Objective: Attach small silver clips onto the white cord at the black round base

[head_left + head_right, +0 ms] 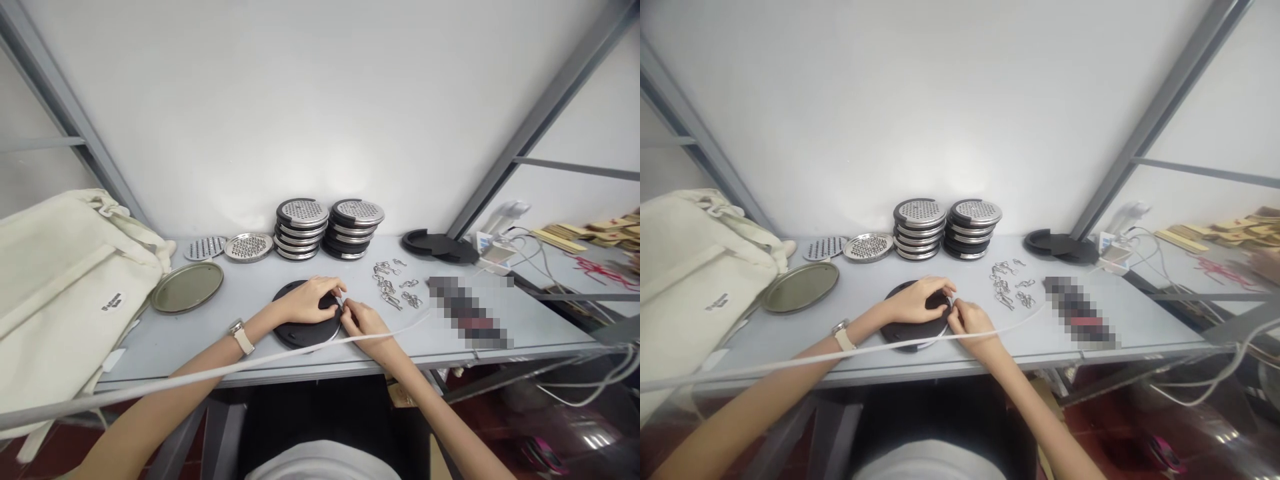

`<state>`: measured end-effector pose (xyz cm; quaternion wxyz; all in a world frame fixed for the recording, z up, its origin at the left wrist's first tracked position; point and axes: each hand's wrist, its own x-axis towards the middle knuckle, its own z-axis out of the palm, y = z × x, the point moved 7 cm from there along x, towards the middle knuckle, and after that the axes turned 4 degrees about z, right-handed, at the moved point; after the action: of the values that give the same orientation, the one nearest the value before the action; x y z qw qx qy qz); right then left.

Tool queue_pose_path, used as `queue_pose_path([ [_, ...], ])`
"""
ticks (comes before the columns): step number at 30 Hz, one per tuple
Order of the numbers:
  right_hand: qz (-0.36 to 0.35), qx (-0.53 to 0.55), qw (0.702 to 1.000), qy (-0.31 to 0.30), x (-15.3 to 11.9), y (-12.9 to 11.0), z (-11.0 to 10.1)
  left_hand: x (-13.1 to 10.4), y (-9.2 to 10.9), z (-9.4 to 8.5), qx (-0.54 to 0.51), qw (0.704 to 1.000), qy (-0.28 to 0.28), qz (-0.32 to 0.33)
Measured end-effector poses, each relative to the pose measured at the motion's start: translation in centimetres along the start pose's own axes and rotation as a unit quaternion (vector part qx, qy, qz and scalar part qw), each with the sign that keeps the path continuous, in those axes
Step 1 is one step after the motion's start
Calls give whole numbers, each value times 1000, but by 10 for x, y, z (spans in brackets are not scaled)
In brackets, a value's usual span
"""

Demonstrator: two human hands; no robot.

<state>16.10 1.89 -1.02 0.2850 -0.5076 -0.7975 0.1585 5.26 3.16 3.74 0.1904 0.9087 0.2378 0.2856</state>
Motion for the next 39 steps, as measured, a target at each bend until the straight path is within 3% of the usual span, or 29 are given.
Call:
queue_pose_path([
  [39, -13, -7, 1000, 5, -1, 1, 2, 0, 5, 1, -30, 999, -13, 24],
])
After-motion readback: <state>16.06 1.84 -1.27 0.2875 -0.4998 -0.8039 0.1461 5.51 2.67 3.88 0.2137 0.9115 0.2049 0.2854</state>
